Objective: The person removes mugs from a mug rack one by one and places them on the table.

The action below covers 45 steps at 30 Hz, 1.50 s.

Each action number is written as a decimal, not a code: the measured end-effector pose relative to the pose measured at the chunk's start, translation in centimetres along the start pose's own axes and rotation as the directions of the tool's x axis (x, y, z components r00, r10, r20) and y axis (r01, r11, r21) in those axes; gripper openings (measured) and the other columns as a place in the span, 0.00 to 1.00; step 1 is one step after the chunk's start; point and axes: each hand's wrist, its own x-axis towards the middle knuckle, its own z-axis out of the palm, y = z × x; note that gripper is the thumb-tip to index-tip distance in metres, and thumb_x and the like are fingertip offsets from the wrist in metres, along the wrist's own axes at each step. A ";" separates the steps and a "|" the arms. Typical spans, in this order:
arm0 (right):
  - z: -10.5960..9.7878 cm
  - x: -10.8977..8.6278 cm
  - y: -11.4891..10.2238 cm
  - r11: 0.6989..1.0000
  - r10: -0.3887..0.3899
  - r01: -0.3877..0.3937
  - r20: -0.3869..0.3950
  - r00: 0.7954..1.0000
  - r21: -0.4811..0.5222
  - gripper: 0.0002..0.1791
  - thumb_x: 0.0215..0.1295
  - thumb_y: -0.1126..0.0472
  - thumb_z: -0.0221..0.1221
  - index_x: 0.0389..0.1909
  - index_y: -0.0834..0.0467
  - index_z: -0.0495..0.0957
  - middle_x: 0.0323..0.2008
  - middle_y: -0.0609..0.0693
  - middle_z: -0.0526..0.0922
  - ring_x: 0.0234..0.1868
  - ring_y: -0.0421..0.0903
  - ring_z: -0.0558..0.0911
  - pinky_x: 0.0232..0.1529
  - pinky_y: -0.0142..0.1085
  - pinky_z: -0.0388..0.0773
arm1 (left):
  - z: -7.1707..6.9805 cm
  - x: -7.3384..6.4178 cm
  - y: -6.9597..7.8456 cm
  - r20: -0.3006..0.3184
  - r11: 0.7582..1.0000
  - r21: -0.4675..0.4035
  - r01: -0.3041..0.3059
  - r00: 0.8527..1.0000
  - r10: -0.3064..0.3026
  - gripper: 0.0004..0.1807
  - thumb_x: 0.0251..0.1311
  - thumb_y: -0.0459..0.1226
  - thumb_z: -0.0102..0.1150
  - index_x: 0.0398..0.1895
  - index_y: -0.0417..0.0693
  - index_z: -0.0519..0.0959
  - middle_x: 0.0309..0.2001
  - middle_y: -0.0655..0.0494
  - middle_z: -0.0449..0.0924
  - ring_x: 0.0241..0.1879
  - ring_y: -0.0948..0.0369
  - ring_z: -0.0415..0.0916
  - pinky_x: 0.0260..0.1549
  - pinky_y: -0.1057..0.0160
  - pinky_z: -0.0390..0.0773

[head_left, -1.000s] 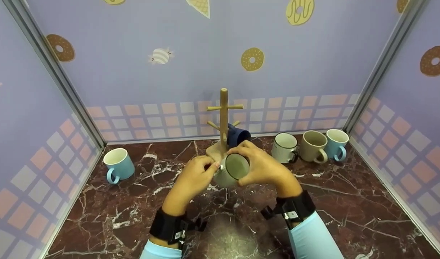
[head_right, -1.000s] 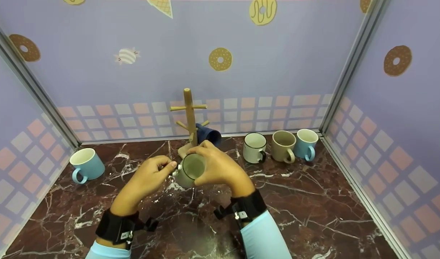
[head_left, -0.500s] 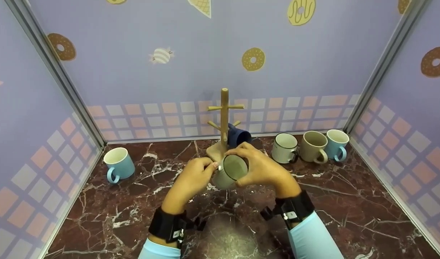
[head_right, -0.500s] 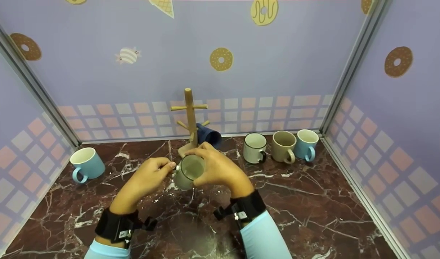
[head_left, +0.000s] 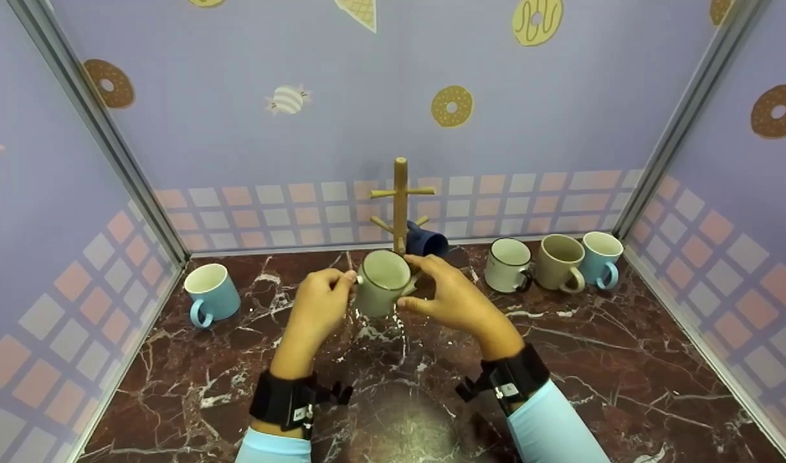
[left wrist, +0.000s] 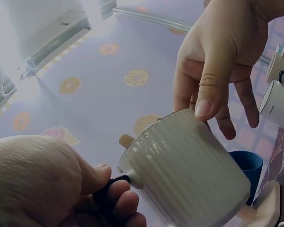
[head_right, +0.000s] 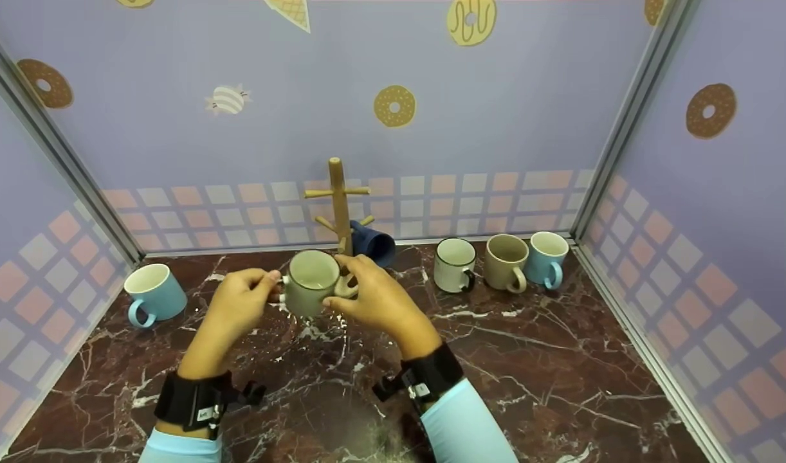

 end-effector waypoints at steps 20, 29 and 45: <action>4.9 -0.2 -1.9 0.958 -0.119 0.167 0.205 0.972 -0.234 0.49 0.75 0.29 0.64 0.88 0.48 0.67 0.92 0.46 0.58 0.93 0.57 0.59 0.92 0.57 0.56 | -3.6 1.8 -8.3 -0.430 0.938 -0.267 0.222 0.844 -0.322 0.21 0.86 0.39 0.57 0.42 0.30 0.91 0.40 0.37 0.95 0.28 0.71 0.81 0.27 0.76 0.79; 6.8 -0.4 -1.6 0.926 -0.154 0.251 0.323 0.934 -0.283 0.46 0.82 0.25 0.51 0.92 0.40 0.58 0.94 0.39 0.43 0.96 0.55 0.44 0.95 0.59 0.43 | -4.4 3.7 -17.3 -0.488 0.906 -0.334 0.260 0.775 -0.402 0.22 0.82 0.39 0.59 0.29 0.41 0.93 0.26 0.53 0.92 0.27 0.64 0.83 0.30 0.66 0.78; 8.9 -0.8 -1.6 0.920 -0.164 0.303 0.457 0.874 -0.250 0.42 0.86 0.28 0.50 0.93 0.34 0.55 0.94 0.37 0.44 0.96 0.54 0.44 0.93 0.65 0.46 | -3.4 3.7 -21.7 -0.489 0.842 -0.422 0.336 0.698 -0.524 0.23 0.85 0.40 0.56 0.30 0.43 0.92 0.25 0.62 0.89 0.26 0.71 0.82 0.34 0.70 0.80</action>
